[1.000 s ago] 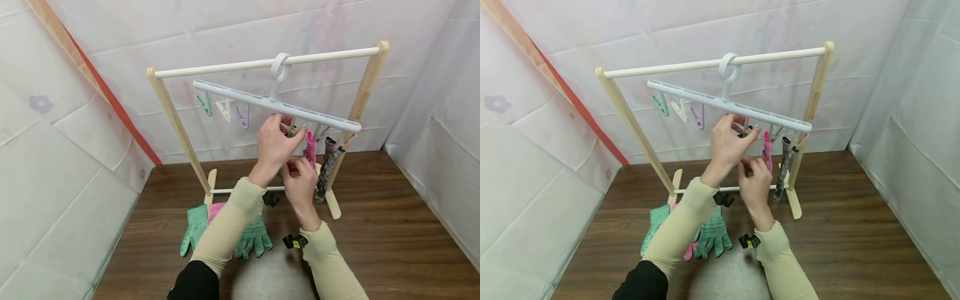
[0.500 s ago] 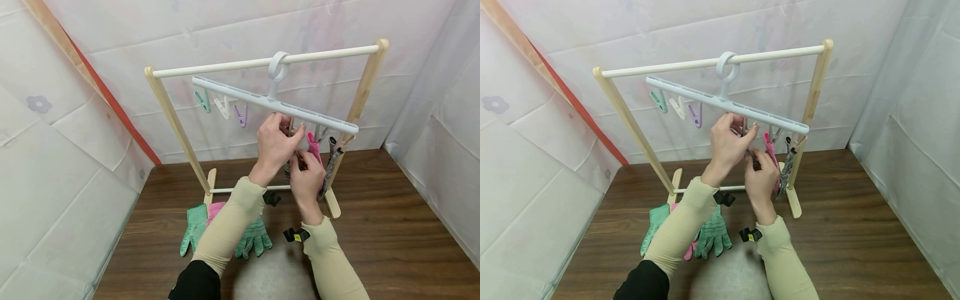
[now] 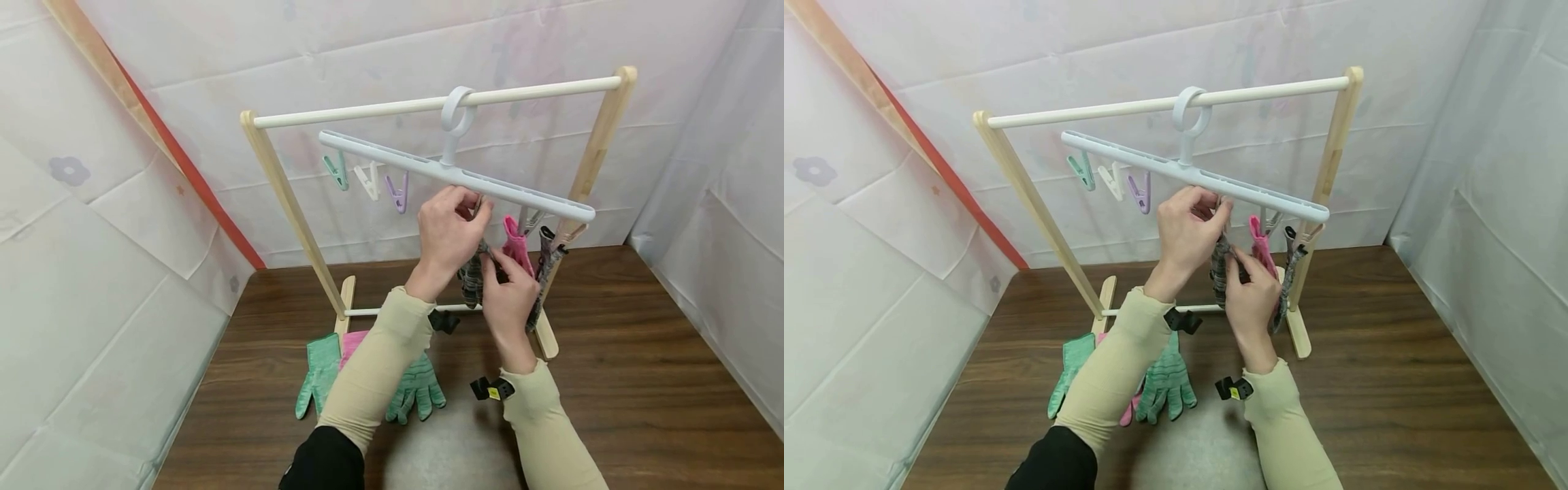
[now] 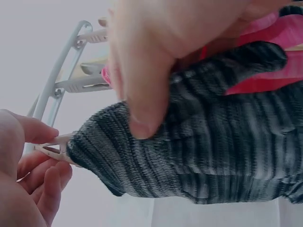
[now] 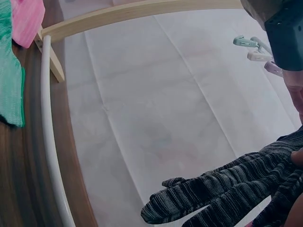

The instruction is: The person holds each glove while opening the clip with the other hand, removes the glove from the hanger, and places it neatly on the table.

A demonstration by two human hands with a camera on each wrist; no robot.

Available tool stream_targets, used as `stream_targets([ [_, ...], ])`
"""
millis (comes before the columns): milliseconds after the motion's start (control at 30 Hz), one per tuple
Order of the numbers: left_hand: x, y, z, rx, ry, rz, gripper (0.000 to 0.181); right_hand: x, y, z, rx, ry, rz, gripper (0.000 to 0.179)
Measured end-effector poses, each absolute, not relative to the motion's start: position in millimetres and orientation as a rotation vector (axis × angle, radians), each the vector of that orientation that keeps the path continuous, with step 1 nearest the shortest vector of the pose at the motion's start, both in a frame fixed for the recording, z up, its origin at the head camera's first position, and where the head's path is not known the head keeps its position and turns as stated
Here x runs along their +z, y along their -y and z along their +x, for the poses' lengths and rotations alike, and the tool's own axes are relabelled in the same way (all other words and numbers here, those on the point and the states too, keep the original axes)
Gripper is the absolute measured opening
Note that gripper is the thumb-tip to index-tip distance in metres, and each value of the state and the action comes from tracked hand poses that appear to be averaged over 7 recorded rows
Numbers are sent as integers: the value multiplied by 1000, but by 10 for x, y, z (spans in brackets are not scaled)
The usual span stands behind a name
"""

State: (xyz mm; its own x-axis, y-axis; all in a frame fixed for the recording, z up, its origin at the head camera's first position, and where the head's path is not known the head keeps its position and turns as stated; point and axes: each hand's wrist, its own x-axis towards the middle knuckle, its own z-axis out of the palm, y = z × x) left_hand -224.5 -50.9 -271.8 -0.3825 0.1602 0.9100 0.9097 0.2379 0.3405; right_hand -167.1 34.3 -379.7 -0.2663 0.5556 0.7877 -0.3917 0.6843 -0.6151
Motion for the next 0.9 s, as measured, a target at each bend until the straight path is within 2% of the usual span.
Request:
stream_targets([
  [900, -2692, 559, -2221, -1000, 1935, -920, 22, -3902, -542, -1284, 1283, 2039, -264, 19],
])
